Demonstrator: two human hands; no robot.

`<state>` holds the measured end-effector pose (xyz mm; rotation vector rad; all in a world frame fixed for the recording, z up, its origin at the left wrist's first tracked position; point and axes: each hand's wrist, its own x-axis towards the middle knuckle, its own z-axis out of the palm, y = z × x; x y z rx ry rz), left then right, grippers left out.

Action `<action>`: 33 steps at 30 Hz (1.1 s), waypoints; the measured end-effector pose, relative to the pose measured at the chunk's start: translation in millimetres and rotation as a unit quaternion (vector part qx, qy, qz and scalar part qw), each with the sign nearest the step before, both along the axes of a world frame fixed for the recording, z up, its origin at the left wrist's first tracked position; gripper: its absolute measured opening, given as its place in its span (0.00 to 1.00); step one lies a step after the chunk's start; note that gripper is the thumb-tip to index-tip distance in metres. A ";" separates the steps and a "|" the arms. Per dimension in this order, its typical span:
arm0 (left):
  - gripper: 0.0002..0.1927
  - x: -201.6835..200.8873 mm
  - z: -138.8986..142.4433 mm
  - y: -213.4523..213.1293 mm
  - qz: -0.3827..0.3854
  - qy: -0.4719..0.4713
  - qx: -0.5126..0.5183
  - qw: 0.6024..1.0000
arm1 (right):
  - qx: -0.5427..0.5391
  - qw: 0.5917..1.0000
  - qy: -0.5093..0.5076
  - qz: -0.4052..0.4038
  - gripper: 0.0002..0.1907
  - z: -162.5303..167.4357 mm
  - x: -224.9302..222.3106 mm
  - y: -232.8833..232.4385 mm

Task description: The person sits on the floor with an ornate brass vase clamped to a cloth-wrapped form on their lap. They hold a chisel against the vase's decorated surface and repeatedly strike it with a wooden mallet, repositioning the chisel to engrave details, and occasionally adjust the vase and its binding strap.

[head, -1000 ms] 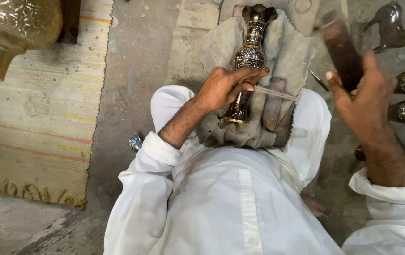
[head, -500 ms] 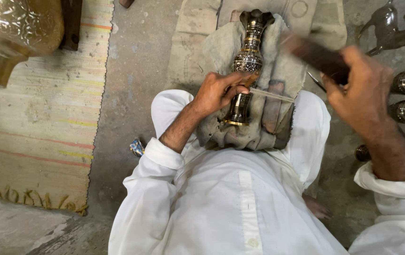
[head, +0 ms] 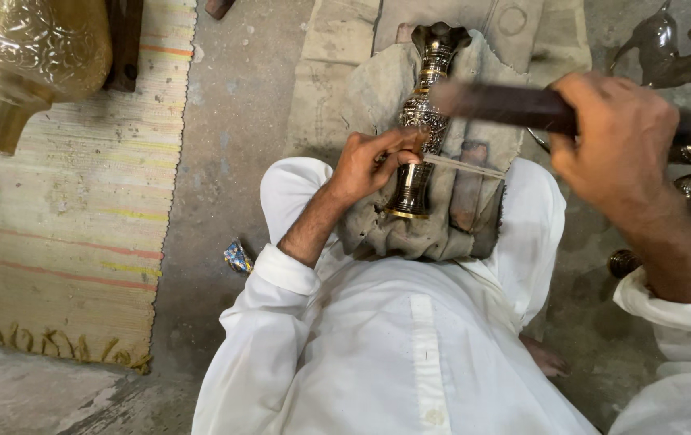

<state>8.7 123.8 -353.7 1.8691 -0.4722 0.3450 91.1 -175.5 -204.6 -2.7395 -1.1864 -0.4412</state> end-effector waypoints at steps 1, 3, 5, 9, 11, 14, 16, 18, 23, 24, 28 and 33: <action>0.24 0.3 -2.7 0.5 0.001 -0.014 -0.006 1.000 | 0.002 1.000 0.015 -0.002 0.15 0.1 0.3 0.0; 0.23 1.2 -7.6 1.0 0.011 0.009 0.001 1.000 | -0.009 1.000 0.012 0.003 0.15 1.7 1.3 0.6; 0.22 2.3 -11.5 2.3 0.017 0.022 0.001 1.000 | -0.058 0.996 -0.062 0.016 0.16 2.5 2.3 4.7; 0.23 1.8 -14.4 1.7 0.016 0.019 -0.021 0.999 | -0.005 1.000 0.020 -0.005 0.13 8.7 3.8 12.9; 0.22 0.1 -14.4 1.2 0.026 0.024 -0.030 0.999 | -0.064 0.996 -0.055 0.019 0.11 11.5 3.5 17.7; 0.21 -1.7 -15.4 1.7 0.030 0.031 -0.035 0.998 | -0.081 0.990 -0.111 0.033 0.13 17.0 4.3 23.0; 0.23 -2.1 -17.6 2.1 0.024 0.008 -0.046 0.999 | -0.035 0.998 -0.046 0.020 0.12 20.9 4.2 25.1; 0.23 -2.0 -21.1 1.8 0.029 0.012 -0.053 0.998 | -0.017 1.000 0.009 0.009 0.10 22.9 2.9 26.8; 0.16 -5.2 -27.6 -0.9 0.071 0.024 -0.176 0.982 | -0.104 0.992 -0.069 0.020 0.15 16.2 0.3 23.4; 0.14 -7.0 -28.4 0.5 0.062 0.022 -0.249 0.966 | -0.100 0.995 -0.022 0.003 0.14 12.5 0.9 20.2; 0.18 -14.9 -21.6 7.0 0.071 0.162 -0.377 0.909 | -0.054 0.970 0.215 -0.099 0.12 -16.0 0.5 -1.3; 0.20 -14.9 -0.8 7.5 0.079 0.186 -0.158 0.966 | 0.168 0.886 0.417 -0.113 0.16 -80.4 -23.8 -23.5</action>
